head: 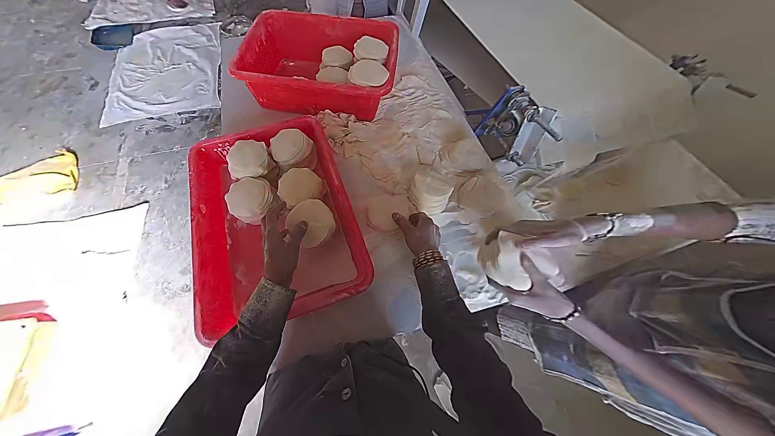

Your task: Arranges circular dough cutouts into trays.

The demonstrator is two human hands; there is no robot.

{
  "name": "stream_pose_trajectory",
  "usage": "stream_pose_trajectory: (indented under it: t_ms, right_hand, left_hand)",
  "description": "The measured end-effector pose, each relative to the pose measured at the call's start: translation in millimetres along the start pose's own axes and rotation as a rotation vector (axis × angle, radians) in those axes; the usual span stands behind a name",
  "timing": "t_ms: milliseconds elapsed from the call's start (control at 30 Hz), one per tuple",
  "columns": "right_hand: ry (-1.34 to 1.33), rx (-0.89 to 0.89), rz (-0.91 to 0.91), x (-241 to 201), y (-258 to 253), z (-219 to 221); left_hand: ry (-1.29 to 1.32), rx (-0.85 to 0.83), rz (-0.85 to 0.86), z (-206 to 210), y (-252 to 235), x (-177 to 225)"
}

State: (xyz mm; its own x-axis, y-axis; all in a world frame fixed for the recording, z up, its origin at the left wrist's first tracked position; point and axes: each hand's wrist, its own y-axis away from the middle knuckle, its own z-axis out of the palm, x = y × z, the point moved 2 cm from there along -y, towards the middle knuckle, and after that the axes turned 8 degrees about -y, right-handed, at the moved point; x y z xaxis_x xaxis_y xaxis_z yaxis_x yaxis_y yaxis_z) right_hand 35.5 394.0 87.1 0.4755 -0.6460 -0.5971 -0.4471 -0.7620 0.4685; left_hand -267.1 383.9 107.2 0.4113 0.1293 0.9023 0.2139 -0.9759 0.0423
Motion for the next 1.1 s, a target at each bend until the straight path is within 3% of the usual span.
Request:
stream_pose_trajectory:
  t_ms: [133, 300, 433, 500, 533, 633, 733, 800, 900, 1000, 1100]
  right_hand:
    - [0.021, 0.021, -0.002, -13, -15, 9]
    - [0.017, -0.061, -0.166, -35, -16, 8]
    - [-0.372, -0.119, -0.358, -29, 9, -20]
    - [-0.618, -0.182, -0.364, -9, 14, -32]
    - [-0.609, -0.197, -0.33, 4, 10, -36]
    - [-0.21, -0.204, -0.27, 31, -2, -40]
    - [-0.208, -0.218, -0.291, 29, 15, -46]
    - [-0.407, -0.263, -0.351, 18, 32, -58]
    - [-0.762, -0.364, -0.456, 0, 61, -76]
    - [-0.884, -0.348, -0.468, 2, 69, -79]
    - [-0.806, -0.255, -0.438, 16, 68, -70]
  left_hand:
    - [-0.102, 0.105, 0.149, 20, 11, 11]
    - [-0.244, 0.254, 0.318, 37, 36, 36]
    - [-0.234, 0.259, 0.415, 47, 55, 53]
    - [-0.162, 0.219, 0.436, 56, 64, 58]
    - [-0.126, 0.18, 0.439, 63, 68, 59]
    - [-0.044, -0.004, 0.419, 90, 78, 57]
    - [0.126, -0.217, 0.187, 114, 83, 55]
    - [0.323, -0.324, -0.037, 131, 80, 55]
    - [0.788, -0.309, -0.377, 150, 81, 65]
    - [1.1, -0.305, -0.377, 155, 92, 77]
    - [0.983, -0.394, -0.506, 153, 101, 80]
